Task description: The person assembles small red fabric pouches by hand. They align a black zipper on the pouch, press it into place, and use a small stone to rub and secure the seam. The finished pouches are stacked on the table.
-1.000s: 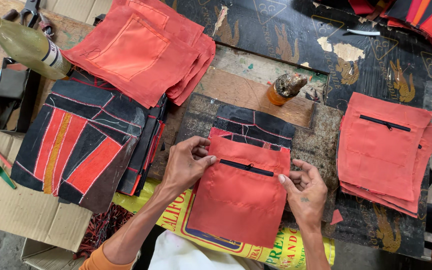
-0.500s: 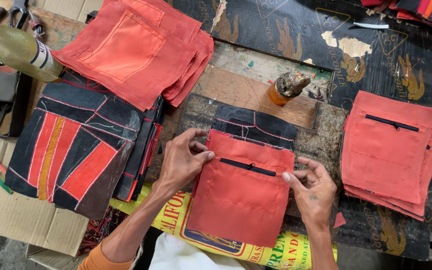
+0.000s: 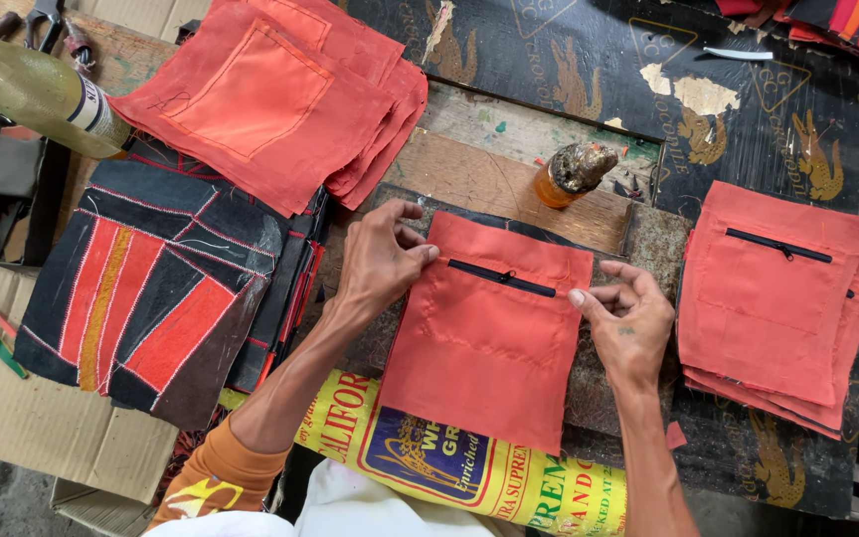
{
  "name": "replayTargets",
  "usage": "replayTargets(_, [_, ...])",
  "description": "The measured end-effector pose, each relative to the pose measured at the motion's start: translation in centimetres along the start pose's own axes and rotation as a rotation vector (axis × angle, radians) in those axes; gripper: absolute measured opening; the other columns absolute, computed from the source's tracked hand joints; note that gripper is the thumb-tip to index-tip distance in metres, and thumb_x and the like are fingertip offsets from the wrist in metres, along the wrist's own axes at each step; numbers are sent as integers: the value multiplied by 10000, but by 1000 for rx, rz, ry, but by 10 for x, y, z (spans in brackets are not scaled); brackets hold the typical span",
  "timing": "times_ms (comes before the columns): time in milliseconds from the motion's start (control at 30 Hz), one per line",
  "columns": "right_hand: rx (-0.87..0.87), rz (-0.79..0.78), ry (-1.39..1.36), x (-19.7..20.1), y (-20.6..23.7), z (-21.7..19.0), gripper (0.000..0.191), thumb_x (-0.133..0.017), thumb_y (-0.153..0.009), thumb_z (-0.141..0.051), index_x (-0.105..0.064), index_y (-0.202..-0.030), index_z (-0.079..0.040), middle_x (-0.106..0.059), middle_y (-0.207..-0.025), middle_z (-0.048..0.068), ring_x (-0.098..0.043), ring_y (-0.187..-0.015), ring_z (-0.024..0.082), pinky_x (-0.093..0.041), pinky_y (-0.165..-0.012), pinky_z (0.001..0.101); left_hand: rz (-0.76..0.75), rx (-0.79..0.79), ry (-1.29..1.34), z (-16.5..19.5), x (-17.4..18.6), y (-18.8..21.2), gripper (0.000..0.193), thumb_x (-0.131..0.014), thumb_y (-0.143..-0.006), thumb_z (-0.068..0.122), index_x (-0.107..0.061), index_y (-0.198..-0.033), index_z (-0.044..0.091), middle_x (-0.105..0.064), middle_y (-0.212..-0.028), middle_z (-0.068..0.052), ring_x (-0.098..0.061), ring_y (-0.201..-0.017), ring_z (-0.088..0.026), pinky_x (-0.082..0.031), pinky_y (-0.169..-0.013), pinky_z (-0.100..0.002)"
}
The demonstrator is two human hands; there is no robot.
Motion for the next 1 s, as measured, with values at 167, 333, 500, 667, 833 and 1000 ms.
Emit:
replayTargets(167, [27, 9, 39, -1, -5, 0, 501, -841, -817, -14, -610, -1256, 53, -742, -827, 32, -613, -722, 29, -479, -660, 188, 6, -2, -11, 0, -2, -7, 485, -821, -719, 139, -677, -1156, -12, -783, -835, -122, -785, -779, -218, -606, -727, -330])
replayTargets(333, [43, 19, 90, 0, -9, -1, 490, -855, -810, -37, -627, -1236, 48, -762, -833, 42, -632, -735, 35, -497, -691, 202, 5, -2, -15, -1, -3, -9, 485, -829, -716, 146, -678, -1152, -5, -790, -817, -106, -787, -761, -205, -605, -722, -329])
replayTargets(500, [42, 27, 138, 0, -9, -3, 481, -858, -805, -48, -636, -1222, 38, -775, -847, 55, -650, -743, 40, -516, -704, 204, 1, -10, -44, -1, -3, -11, 490, -839, -709, 165, -687, -1146, 2, -789, -805, -103, -784, -749, -204, -604, -725, -330])
replayTargets(667, [16, 23, 135, 1, -8, -6, 477, -852, -808, -70, -631, -1220, 23, -778, -847, 53, -659, -735, 41, -511, -676, 208, -6, -33, -74, -1, -3, -13, 487, -847, -690, 175, -700, -1125, 12, -788, -787, -91, -777, -734, -203, -593, -715, -333])
replayTargets(833, [15, 13, 177, 3, -8, -10, 469, -860, -812, -84, -638, -1212, 19, -780, -852, 55, -664, -740, 45, -500, -656, 217, -2, -52, -84, -1, -4, -13, 479, -846, -690, 180, -707, -1118, 16, -786, -779, -80, -772, -732, -196, -585, -699, -332])
replayTargets(1000, [15, -8, 209, 5, -10, -7, 468, -871, -815, -93, -642, -1209, 12, -781, -854, 51, -662, -743, 54, -499, -661, 227, -2, -73, -102, -3, -6, -13, 468, -847, -698, 189, -700, -1106, 15, -781, -771, -79, -771, -730, -197, -583, -693, -334])
Point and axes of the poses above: each hand's wrist, its own y-axis away from the middle knuckle, its own x-axis out of the back of the hand, z = x × y, the point moved 3 cm from there along -y, towards the middle knuckle
